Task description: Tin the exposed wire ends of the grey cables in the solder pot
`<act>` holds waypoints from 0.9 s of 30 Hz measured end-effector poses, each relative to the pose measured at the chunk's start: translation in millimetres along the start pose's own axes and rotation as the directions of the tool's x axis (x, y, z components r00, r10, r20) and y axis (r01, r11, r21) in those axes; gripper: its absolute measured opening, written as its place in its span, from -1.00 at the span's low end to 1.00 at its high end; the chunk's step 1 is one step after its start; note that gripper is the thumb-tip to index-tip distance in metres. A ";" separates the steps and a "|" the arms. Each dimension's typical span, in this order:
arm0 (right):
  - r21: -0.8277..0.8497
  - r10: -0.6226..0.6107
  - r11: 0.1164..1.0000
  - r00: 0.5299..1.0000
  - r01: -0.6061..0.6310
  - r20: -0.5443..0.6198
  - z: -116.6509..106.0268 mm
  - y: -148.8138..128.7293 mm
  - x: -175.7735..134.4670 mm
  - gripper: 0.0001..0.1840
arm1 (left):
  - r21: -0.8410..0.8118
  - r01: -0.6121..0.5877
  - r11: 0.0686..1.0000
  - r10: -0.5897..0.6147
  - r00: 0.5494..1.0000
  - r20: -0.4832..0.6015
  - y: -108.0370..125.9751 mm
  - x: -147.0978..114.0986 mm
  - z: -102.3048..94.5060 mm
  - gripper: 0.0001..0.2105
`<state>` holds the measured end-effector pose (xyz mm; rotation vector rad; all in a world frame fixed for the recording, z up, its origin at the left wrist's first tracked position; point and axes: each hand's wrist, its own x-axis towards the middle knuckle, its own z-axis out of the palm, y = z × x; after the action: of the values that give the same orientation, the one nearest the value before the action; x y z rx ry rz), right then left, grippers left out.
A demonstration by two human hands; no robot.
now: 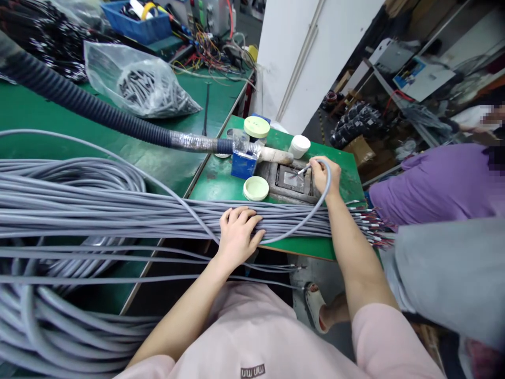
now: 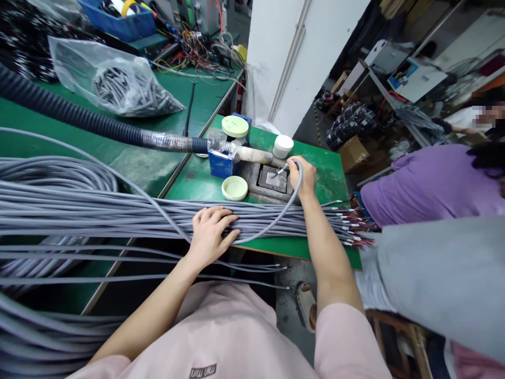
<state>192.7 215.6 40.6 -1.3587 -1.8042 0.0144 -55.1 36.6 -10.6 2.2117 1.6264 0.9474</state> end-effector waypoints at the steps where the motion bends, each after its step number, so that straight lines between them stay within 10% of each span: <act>1: -0.011 0.005 1.000 1.000 -0.005 0.003 0.9 1.0 0.2 -0.77 | 0.003 -0.001 1.000 0.001 1.000 -0.001 -0.1 0.1 0.3 -0.74; 17: -0.096 0.019 0.995 0.998 -0.012 0.063 9.4 8.7 -0.2 -0.75 | 0.013 -0.003 1.000 0.004 1.000 -0.017 0.0 0.4 2.4 -0.74; 23: 0.038 -0.078 0.996 0.997 0.078 -0.006 -32.5 -29.4 -24.0 -0.77 | -0.062 0.010 0.998 -0.012 0.999 -0.043 -1.4 1.3 0.4 -0.75; 27: 0.151 -0.220 0.965 0.976 0.216 0.006 -66.4 -72.0 -72.3 -0.78 | -0.416 0.048 0.908 -0.092 0.992 -0.085 8.4 -1.3 0.2 -0.82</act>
<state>180.9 98.7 72.7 -1.0540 -1.9227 0.0467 -48.8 32.5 -6.7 1.8329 1.3752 1.2682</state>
